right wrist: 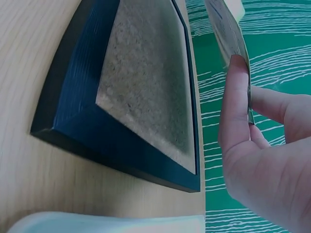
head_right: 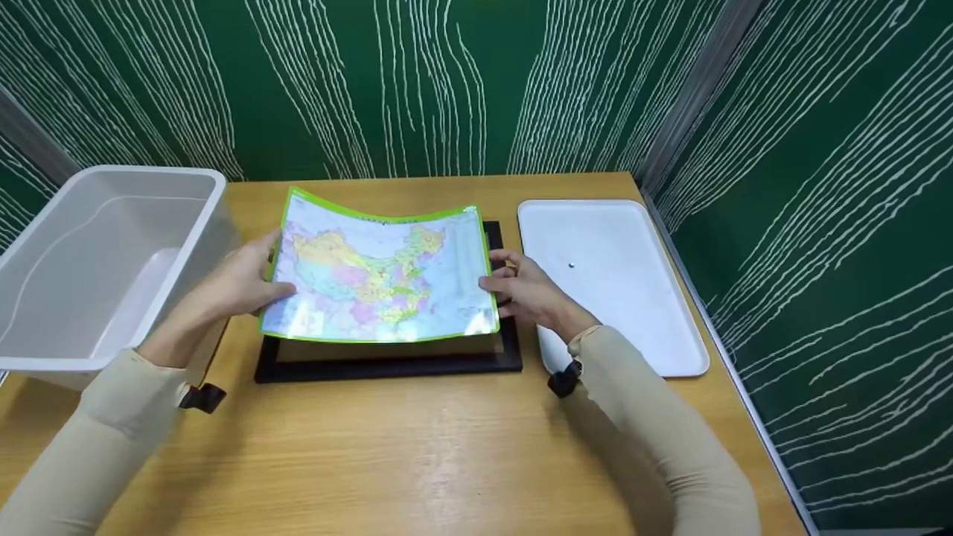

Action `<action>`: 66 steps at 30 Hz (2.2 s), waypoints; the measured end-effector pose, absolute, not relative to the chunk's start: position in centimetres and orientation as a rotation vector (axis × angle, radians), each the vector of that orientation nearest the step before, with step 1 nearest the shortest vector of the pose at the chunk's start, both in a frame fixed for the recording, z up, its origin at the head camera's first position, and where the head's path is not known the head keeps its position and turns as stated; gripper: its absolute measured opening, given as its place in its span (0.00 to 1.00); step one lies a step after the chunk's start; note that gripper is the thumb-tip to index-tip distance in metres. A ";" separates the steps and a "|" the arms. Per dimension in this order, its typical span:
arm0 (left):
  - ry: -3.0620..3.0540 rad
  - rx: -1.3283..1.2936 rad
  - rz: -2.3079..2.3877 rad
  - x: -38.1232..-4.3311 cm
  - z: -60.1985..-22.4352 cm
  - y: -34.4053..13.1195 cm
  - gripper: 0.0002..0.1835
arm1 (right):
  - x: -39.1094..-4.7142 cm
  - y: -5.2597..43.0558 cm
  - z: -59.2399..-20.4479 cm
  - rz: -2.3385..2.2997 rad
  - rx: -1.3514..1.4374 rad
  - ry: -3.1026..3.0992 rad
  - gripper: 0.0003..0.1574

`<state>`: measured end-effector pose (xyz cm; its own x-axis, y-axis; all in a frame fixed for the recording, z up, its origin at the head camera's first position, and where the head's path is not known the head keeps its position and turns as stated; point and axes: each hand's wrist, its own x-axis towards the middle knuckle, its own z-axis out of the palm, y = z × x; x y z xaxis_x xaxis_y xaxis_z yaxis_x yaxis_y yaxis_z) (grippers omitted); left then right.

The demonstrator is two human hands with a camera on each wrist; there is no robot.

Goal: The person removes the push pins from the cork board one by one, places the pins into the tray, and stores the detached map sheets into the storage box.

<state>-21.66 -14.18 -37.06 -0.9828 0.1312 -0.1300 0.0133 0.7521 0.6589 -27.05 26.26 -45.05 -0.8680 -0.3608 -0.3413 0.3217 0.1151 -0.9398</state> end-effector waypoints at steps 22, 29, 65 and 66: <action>2.609 0.201 0.775 -21.7 -26.5 -20.2 0.47 | -24.5 20.1 -41.7 -1.951 -0.098 1.651 0.39; 2.563 0.142 0.721 -21.7 -24.4 -23.6 0.43 | -24.5 16.8 -40.4 -2.045 -0.162 1.535 0.35; 2.580 -0.197 0.646 -23.1 -27.6 -38.8 0.42 | -24.2 3.6 -37.5 -2.104 -0.233 1.295 0.30; 2.585 -0.201 0.647 -23.1 -27.7 -39.0 0.42 | -24.2 3.4 -37.4 -2.103 -0.234 1.296 0.30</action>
<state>-23.11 -38.98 -27.67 -0.8812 -0.0281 -0.4718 -0.2469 0.8786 0.4088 -24.18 3.39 -37.44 -0.7740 -0.6078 -0.1773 0.4318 -0.3020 -0.8499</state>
